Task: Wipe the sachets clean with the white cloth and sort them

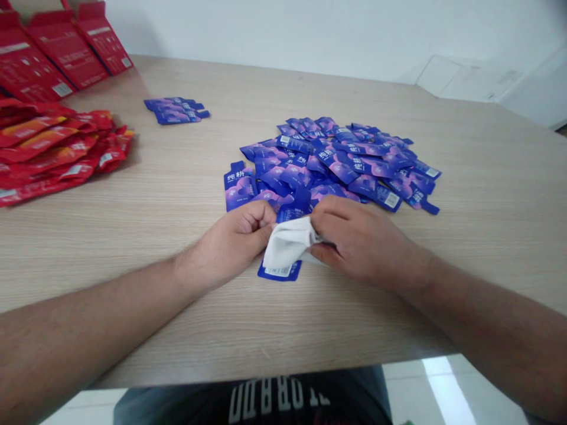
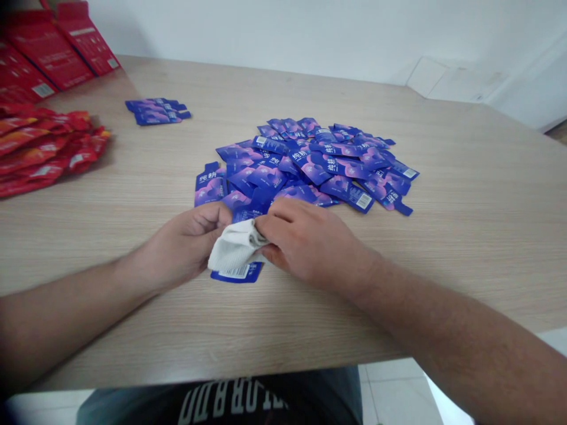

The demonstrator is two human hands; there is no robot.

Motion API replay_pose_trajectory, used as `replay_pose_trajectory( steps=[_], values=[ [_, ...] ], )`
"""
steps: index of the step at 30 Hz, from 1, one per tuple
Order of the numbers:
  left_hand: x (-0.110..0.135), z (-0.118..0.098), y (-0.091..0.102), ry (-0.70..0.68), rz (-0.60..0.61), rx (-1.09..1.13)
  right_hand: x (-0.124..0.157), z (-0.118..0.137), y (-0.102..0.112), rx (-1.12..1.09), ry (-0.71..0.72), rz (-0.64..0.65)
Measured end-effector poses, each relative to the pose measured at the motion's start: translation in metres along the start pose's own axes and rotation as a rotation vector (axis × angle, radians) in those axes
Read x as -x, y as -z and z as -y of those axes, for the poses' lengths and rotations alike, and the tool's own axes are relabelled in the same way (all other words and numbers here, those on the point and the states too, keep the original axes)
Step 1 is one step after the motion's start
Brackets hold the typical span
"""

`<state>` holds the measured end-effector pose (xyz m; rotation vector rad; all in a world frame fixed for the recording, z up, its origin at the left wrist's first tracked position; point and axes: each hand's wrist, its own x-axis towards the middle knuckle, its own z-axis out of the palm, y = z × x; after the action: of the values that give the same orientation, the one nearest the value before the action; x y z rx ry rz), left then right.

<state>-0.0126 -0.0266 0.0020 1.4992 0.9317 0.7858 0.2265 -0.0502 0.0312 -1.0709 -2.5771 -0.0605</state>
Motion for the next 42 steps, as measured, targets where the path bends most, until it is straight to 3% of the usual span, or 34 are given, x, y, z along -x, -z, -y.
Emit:
replay_pose_trajectory(
  steps=[5, 10, 15, 19, 23, 28, 32, 37, 42],
  values=[
    [-0.0006, 0.0005, 0.0006, 0.004, 0.000, 0.001, -0.0002, -0.0002, -0.0007, 0.007, -0.067, -0.045],
    [-0.0001, 0.0002, 0.0004, 0.002, 0.004, 0.006, -0.0002, 0.0007, -0.0001, 0.007, 0.000, -0.007],
    [-0.0005, 0.0009, 0.0004, -0.004, 0.003, 0.001, -0.0004, -0.0011, -0.0006, 0.003, -0.055, -0.041],
    [-0.0009, 0.0017, 0.0011, -0.013, 0.009, -0.006, -0.0004, 0.0002, -0.0006, 0.003, 0.011, -0.008],
    [-0.0017, 0.0033, 0.0021, -0.029, 0.015, -0.023, -0.0003, 0.0009, 0.0001, 0.002, -0.053, -0.037],
    [-0.0026, 0.0048, 0.0033, -0.036, 0.027, -0.031, 0.0000, 0.0020, 0.0008, -0.002, 0.006, 0.005],
    [-0.0032, 0.0052, 0.0040, -0.039, 0.028, -0.058, -0.0003, -0.0021, -0.0004, 0.005, -0.081, -0.044],
    [-0.0027, 0.0038, 0.0031, -0.035, 0.027, -0.033, 0.0002, 0.0003, -0.0007, -0.002, -0.005, 0.001],
    [-0.0027, 0.0032, 0.0027, -0.028, 0.023, -0.038, -0.0002, 0.0005, -0.0003, 0.005, -0.070, -0.035]
  ],
)
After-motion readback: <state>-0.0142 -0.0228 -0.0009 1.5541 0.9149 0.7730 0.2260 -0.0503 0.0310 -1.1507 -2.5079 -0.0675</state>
